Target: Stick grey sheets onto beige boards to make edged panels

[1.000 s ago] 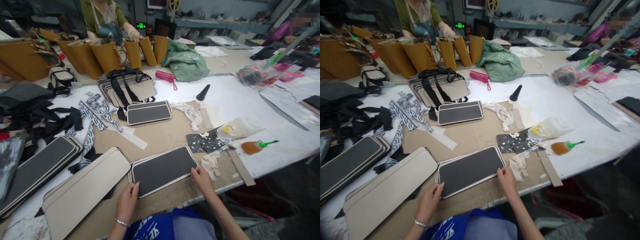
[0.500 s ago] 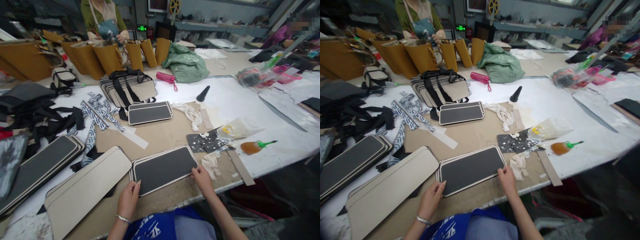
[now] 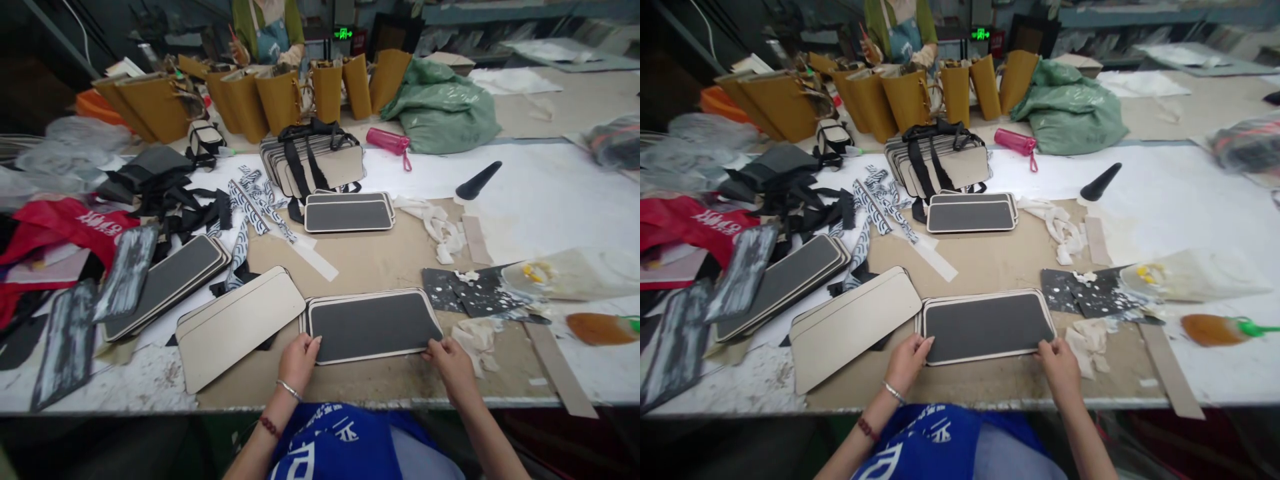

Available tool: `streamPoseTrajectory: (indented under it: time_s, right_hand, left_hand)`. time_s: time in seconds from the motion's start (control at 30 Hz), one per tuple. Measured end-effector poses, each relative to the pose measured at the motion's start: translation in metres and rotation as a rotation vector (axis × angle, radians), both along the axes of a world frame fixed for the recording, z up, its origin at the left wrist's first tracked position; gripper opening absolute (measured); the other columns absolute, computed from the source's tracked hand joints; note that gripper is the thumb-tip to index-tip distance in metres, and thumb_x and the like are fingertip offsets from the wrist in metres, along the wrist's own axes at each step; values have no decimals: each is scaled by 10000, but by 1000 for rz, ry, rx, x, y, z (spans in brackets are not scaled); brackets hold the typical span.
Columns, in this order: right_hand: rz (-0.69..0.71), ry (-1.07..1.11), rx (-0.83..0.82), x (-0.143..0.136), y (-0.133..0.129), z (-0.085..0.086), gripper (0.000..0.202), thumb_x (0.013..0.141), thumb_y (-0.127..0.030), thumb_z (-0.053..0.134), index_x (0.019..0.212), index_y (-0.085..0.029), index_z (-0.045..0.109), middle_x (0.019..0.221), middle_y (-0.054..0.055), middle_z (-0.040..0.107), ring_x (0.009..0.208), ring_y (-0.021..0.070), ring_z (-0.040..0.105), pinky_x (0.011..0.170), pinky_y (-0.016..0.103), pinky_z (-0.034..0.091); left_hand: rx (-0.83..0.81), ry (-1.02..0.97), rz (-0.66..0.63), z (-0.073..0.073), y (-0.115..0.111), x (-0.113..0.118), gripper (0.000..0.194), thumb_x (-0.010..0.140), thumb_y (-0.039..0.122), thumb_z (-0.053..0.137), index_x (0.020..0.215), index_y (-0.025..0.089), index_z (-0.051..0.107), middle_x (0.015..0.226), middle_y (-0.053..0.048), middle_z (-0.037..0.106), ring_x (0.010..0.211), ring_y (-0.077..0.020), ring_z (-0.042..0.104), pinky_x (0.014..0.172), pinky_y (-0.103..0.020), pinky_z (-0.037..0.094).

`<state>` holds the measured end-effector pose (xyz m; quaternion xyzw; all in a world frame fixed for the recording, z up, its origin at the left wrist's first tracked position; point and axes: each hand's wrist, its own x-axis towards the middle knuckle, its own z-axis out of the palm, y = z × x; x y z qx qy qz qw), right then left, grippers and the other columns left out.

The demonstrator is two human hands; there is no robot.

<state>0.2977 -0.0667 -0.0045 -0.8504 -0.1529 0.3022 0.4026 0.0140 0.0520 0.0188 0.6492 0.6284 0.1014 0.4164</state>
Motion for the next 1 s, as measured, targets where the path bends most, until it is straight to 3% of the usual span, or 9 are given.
streamPoseTrajectory:
  time_s: [0.7, 1.0]
  right_hand:
    - [-113, 32, 42, -9, 10, 1, 183, 588, -378, 470, 537, -237, 364, 477, -33, 506, 494, 175, 551, 499, 275, 435]
    - [-112, 43, 38, -10, 10, 8, 182, 599, -358, 488, 535, -230, 376, 461, -49, 499, 500, 171, 560, 497, 262, 420]
  left_hand:
    - [-39, -4, 6, 1, 1, -1, 496, 655, 691, 349, 510, 222, 421, 430, -6, 509, 466, -185, 500, 510, -283, 350]
    - [-27, -18, 22, -2, 0, 0, 480, 668, 669, 384, 516, 217, 439, 429, -2, 513, 457, -176, 499, 492, -272, 355]
